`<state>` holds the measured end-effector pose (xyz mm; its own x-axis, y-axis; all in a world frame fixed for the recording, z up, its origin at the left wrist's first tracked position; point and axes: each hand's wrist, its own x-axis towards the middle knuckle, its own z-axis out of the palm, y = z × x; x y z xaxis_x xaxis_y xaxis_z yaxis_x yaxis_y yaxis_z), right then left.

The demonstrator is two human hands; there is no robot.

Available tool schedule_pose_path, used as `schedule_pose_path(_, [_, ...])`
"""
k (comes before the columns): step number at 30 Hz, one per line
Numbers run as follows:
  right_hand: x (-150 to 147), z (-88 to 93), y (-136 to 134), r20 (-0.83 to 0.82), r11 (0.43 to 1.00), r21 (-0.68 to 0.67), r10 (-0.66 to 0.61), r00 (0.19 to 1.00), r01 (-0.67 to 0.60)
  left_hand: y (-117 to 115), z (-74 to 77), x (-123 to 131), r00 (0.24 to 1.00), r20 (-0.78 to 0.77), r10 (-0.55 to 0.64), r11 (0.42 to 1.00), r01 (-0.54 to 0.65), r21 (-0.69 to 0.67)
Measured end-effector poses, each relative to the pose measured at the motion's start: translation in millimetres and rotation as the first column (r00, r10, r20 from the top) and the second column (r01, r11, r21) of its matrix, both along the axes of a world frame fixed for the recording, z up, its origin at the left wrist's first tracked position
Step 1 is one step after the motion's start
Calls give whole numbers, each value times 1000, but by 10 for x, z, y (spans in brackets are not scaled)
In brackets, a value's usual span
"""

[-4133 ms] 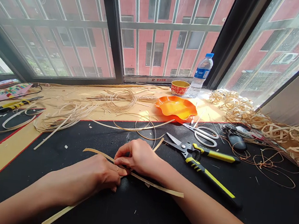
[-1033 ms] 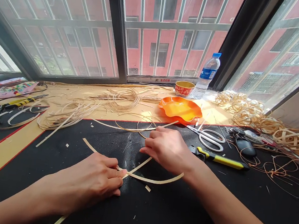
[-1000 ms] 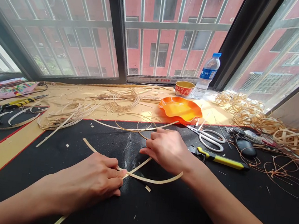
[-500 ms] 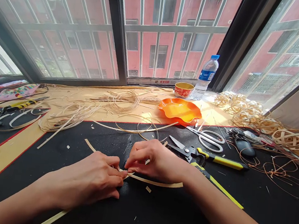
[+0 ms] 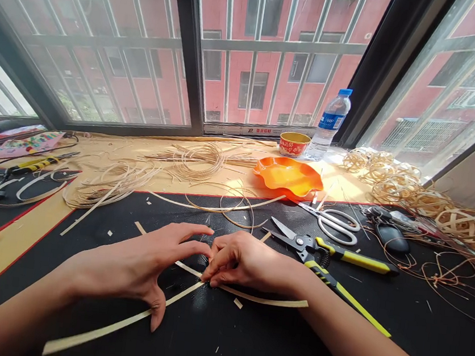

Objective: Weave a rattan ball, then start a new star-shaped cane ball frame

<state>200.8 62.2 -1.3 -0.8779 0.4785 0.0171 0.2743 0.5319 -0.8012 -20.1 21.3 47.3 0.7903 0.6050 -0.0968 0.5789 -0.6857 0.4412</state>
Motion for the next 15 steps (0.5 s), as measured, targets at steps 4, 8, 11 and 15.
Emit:
schedule_pose_path(4, [9, -21, 13, -10, 1000, -6, 22, 1000, -22, 40, -141, -19, 999, -51, -4, 988, 12, 156])
schedule_pose_path(8, [8, -29, 28, -14, 1000, 6, 27, 1000, -27, 94, -208, -40, 992, -122, 13, 989, 5, 149])
schedule_pose_path(11, [2, -16, 27, -24, 999, -2, 41, 999, -41, 112, -201, -10, 999, -33, 42, 983, -35, 182])
schedule_pose_path(15, [2, -7, 26, -34, 999, -22, 31, 999, -32, 88, -142, 46, 918, 382, 103, 909, -243, 339])
